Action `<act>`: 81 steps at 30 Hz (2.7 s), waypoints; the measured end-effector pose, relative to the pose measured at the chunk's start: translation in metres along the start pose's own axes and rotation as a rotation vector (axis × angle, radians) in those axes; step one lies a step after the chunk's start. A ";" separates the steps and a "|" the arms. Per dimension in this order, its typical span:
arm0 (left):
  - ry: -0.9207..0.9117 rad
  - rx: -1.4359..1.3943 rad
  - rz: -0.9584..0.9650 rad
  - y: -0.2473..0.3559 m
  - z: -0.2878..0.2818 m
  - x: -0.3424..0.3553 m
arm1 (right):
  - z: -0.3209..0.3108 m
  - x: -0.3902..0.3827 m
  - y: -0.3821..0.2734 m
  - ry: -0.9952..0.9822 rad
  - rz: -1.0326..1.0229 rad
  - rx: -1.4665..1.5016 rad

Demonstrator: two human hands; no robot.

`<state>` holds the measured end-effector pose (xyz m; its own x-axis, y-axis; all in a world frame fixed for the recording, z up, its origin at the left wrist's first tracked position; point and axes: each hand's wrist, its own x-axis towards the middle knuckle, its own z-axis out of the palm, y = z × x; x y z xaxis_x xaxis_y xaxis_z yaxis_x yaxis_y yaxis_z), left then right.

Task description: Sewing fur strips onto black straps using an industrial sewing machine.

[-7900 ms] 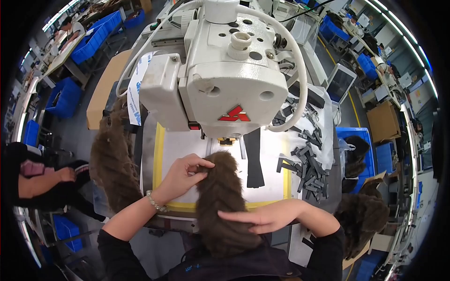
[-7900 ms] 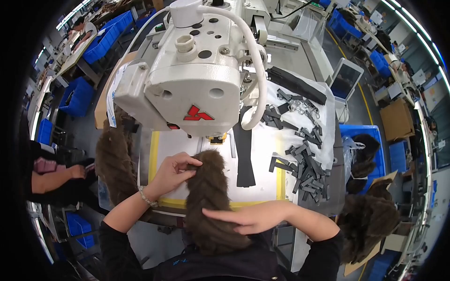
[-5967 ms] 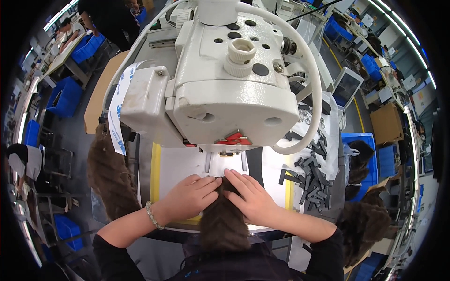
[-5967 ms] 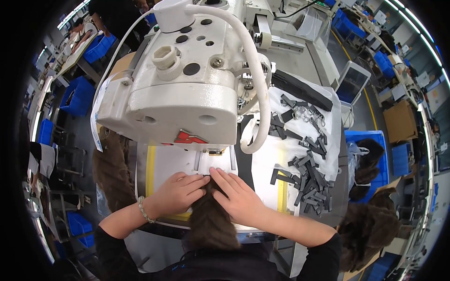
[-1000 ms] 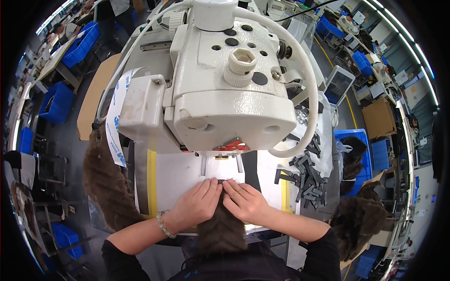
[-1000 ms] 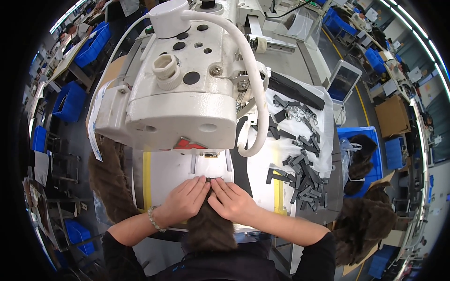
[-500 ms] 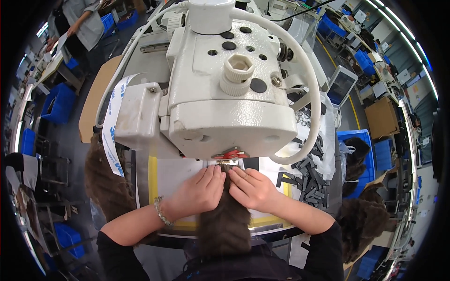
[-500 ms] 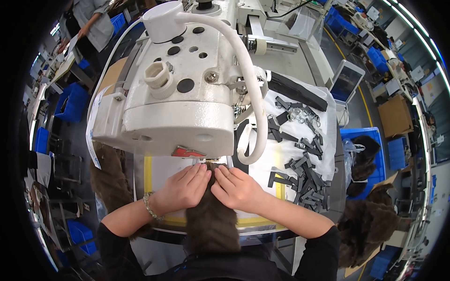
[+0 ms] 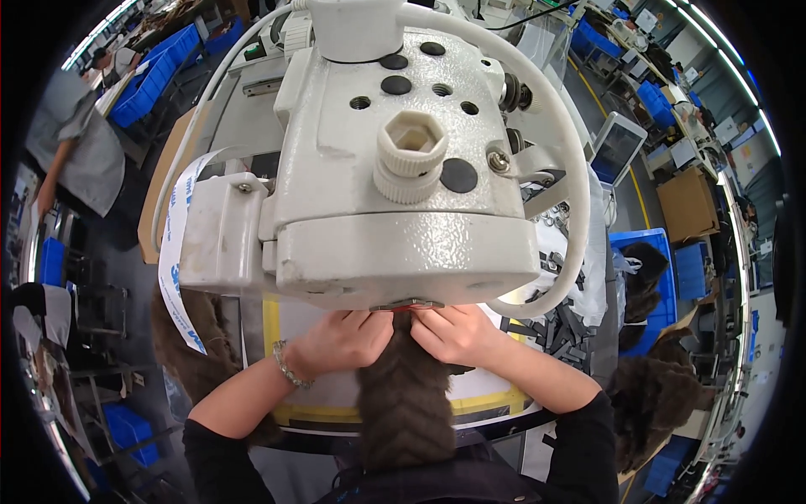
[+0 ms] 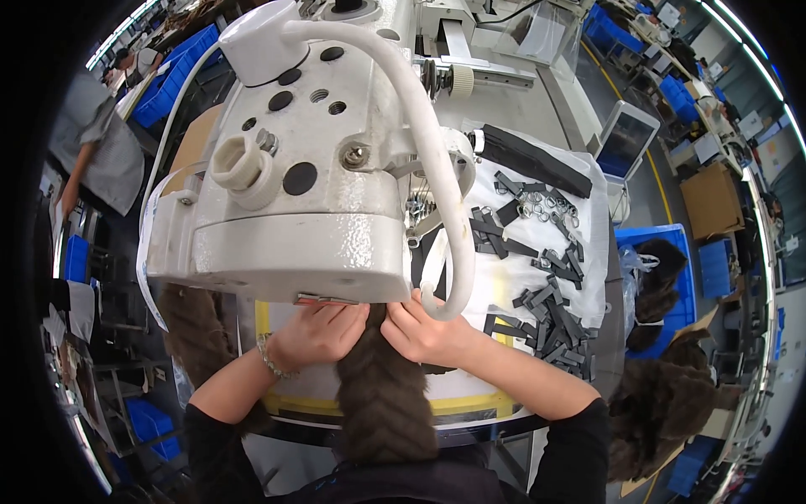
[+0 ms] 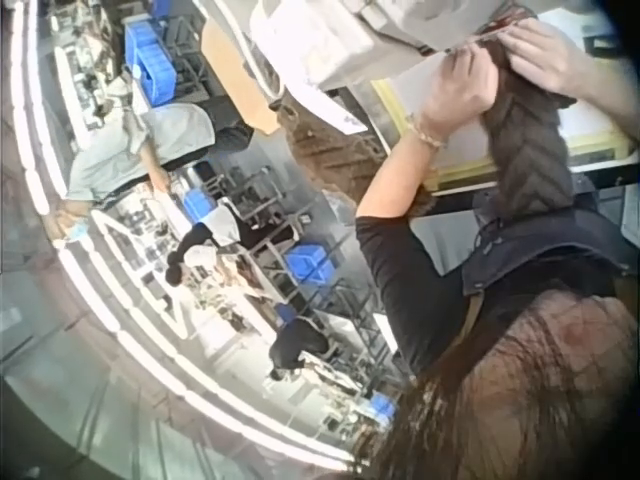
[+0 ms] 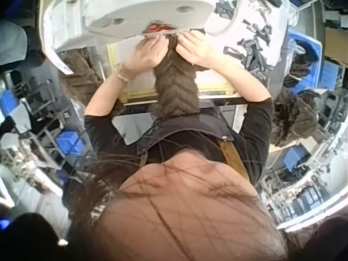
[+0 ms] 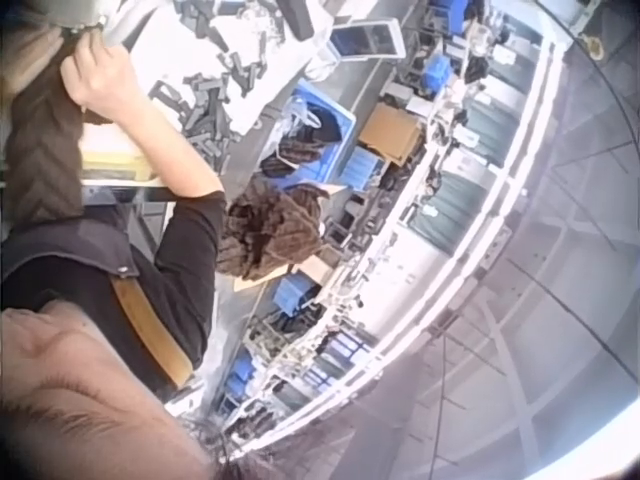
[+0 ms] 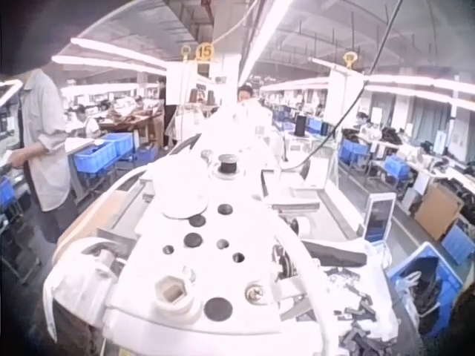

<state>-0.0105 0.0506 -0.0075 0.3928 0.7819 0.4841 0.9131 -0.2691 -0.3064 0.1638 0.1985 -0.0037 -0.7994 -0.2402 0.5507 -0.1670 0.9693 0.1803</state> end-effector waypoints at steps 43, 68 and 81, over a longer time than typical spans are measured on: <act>-0.081 0.311 0.116 -0.008 0.001 -0.005 | 0.001 0.001 0.008 0.016 0.100 0.087; -0.099 -0.066 -0.238 0.006 -0.012 0.001 | -0.005 0.003 -0.008 -0.104 0.294 0.003; -0.146 -0.199 -0.300 0.008 -0.005 -0.003 | -0.006 0.004 -0.008 -0.083 0.259 -0.005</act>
<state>-0.0038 0.0433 -0.0071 0.0983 0.9104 0.4020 0.9941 -0.1087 0.0032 0.1651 0.1897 0.0020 -0.8597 0.0206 0.5105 0.0515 0.9976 0.0466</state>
